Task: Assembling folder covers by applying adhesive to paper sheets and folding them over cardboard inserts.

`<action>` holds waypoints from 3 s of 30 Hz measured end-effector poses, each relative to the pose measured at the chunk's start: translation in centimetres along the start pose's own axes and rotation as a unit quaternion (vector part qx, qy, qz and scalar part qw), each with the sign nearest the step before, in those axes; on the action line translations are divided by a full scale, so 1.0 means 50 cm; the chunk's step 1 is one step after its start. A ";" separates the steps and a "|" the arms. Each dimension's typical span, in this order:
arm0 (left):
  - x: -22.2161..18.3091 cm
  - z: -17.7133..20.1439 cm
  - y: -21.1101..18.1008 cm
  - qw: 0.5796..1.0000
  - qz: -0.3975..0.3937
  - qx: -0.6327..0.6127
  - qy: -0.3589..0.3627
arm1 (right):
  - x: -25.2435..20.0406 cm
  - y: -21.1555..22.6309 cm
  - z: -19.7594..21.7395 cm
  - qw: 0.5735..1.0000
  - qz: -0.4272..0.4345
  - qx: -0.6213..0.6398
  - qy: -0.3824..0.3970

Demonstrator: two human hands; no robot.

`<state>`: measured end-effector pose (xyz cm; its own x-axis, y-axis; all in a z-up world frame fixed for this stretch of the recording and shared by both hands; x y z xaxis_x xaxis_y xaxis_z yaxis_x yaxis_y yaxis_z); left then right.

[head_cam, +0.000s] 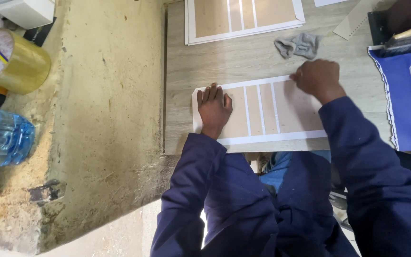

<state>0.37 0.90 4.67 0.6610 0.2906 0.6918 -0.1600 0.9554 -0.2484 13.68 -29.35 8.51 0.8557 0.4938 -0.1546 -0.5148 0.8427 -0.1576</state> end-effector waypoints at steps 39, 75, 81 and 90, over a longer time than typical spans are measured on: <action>0.012 0.027 0.005 0.995 0.027 -0.004 0.092 | -0.006 -0.181 -0.088 0.931 0.017 0.363 0.043; -0.001 0.029 0.009 0.998 0.040 -0.014 0.049 | 0.241 0.267 0.027 0.870 0.231 0.435 -0.018; -0.011 0.007 0.012 1.000 0.014 -0.003 0.027 | 0.286 0.402 0.059 0.865 0.269 0.425 0.001; -0.047 -0.012 0.013 0.994 -0.066 -0.081 0.030 | 0.261 0.520 0.070 0.855 0.307 0.417 -0.028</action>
<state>-0.85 0.80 2.47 0.7117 0.1548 0.6852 0.0486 0.9622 -0.2679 11.66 -0.24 5.83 0.4511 0.8877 0.0922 -0.6715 0.2695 0.6902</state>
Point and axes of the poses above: each hand's wrist, its own x-axis towards the middle knuckle, its own z-axis out of the back of the hand, y = z × x, the point moved 4 cm from there along x, towards the middle knuckle, and after that the axes turned 13 degrees about z, right-handed, at the moved point
